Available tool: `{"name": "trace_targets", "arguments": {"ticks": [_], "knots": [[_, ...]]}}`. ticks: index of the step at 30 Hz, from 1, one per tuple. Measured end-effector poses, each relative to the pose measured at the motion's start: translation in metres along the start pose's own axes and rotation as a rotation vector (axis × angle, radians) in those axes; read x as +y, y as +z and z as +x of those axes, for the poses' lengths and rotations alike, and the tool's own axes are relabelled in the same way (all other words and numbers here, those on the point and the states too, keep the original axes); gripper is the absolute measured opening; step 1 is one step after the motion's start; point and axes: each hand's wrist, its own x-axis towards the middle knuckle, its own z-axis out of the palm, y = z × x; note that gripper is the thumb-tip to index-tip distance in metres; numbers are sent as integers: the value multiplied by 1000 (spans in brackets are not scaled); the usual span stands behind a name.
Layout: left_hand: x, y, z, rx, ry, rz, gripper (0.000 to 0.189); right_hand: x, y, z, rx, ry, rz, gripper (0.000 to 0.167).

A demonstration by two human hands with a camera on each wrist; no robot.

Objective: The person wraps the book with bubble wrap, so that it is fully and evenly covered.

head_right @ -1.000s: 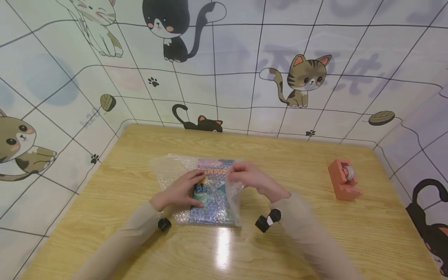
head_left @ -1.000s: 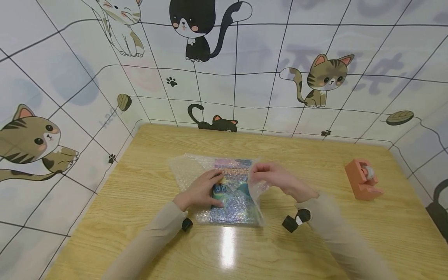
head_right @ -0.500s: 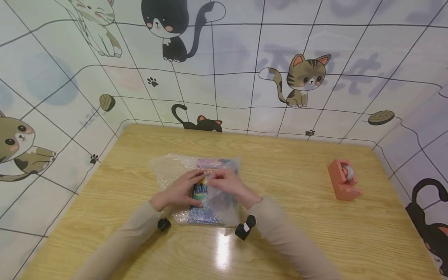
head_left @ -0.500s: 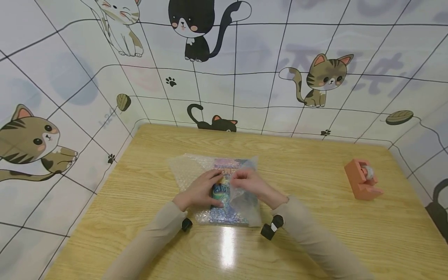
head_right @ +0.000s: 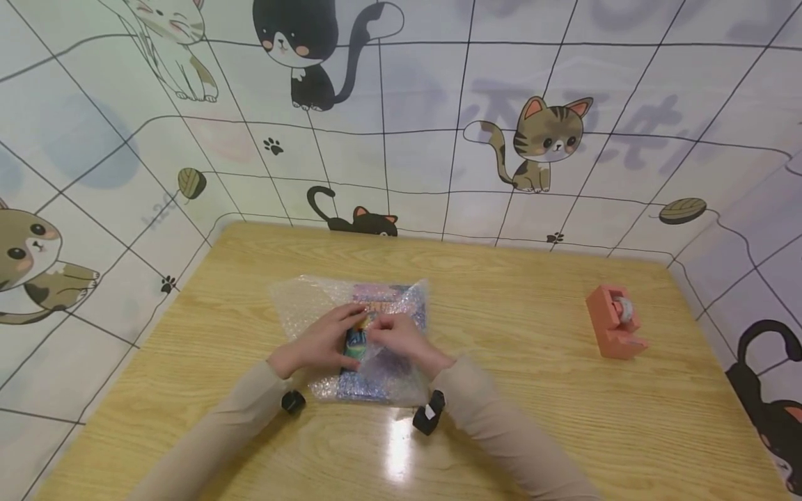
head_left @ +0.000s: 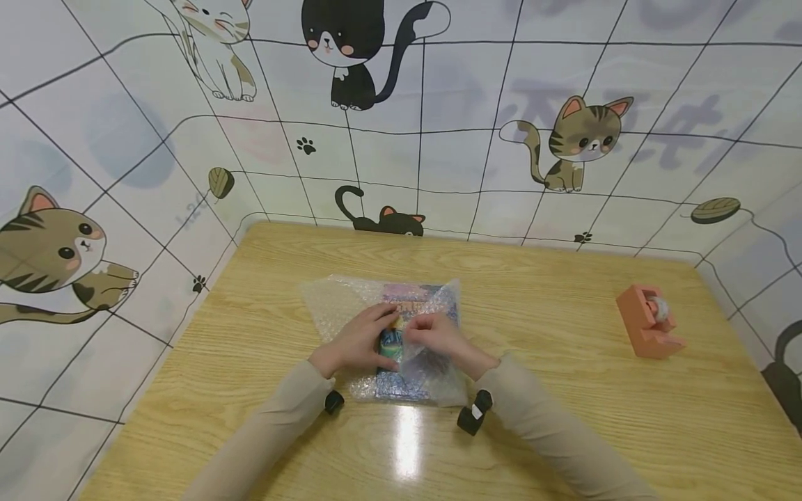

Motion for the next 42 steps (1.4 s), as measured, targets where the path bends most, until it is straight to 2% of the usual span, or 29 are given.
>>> {"name": "trace_targets", "arguments": {"ticks": [7, 10, 13, 16, 22, 24, 27, 29, 30, 33, 36, 39, 42], "knots": [[-2, 1, 1, 11, 23, 10, 95, 4, 2, -1, -17, -10, -37, 21], [-4, 2, 1, 39, 60, 28, 95, 10, -1, -2, -71, -86, -21, 25], [-5, 2, 1, 71, 104, 35, 95, 20, -8, -3, -156, -201, 16, 22], [-6, 3, 1, 86, 136, 30, 89, 29, -15, -4, -214, -270, 45, 18], [-5, 2, 0, 78, 168, 38, 67, 38, -22, -6, -250, -274, 155, 16], [-4, 2, -1, 69, 161, 41, 65, 40, -24, -7, -261, -283, 191, 17], [-4, 2, 0, 58, 150, 43, 66, 41, -28, -9, -248, -296, 180, 19], [-5, 2, 0, 54, 146, 48, 66, 42, -32, -11, -224, -333, 123, 22], [-5, 3, 0, 50, 143, 49, 66, 43, -35, -11, -206, -369, 56, 26], [-5, 2, 1, 44, 137, 56, 66, 44, -43, -13, -149, -441, -154, 47], [-4, 1, 1, 42, 136, 62, 66, 44, -48, -15, -124, -475, -375, 72], [-3, 1, 0, 50, 144, 61, 67, 43, -48, -17, -148, -467, -483, 85], [-4, 0, -1, 48, 137, 51, 70, 41, -46, -18, -153, -475, -533, 88]]}}
